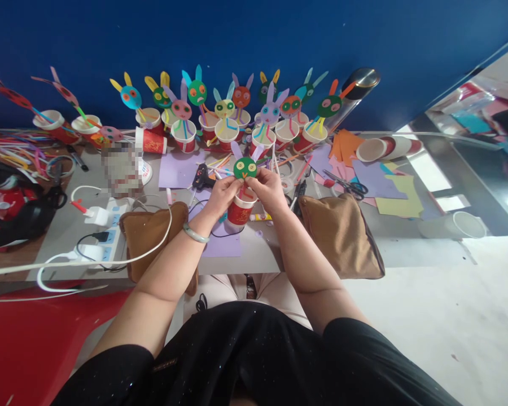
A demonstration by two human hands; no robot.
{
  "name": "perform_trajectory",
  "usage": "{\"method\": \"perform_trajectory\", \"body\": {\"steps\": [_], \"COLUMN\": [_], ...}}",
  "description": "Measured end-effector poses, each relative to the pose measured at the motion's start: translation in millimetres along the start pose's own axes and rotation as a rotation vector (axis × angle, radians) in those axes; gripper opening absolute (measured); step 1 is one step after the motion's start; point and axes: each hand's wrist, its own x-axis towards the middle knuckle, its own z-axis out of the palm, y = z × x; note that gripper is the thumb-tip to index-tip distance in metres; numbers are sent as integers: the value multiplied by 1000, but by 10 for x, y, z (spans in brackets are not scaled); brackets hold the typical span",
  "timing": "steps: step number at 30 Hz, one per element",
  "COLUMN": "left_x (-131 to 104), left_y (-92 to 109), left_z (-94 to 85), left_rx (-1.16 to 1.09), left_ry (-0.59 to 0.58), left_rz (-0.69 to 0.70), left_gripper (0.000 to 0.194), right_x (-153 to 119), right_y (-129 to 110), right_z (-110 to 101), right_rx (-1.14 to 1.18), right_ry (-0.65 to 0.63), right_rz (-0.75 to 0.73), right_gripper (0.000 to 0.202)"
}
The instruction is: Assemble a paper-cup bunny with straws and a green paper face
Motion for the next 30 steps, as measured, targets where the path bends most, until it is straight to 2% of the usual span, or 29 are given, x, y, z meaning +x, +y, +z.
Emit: {"method": "perform_trajectory", "body": {"steps": [8, 13, 17, 30], "left_x": [-4, -10, -17, -4], "left_y": [75, 41, 11, 76], "left_z": [35, -9, -31, 38], "left_rx": [-16, 8, -15, -58], "left_ry": [1, -41, -72, 30], "left_rz": [-76, -22, 8, -84], "left_gripper": [48, 54, 50, 47], "right_x": [-9, 2, 18, -19], "right_y": [-2, 18, 34, -87], "right_z": [-5, -7, -4, 9], "right_rx": [-4, 15, 24, 37], "right_ry": [-4, -5, 1, -1], "right_rz": [-18, -14, -9, 31], "right_gripper": [25, 27, 26, 17]}}
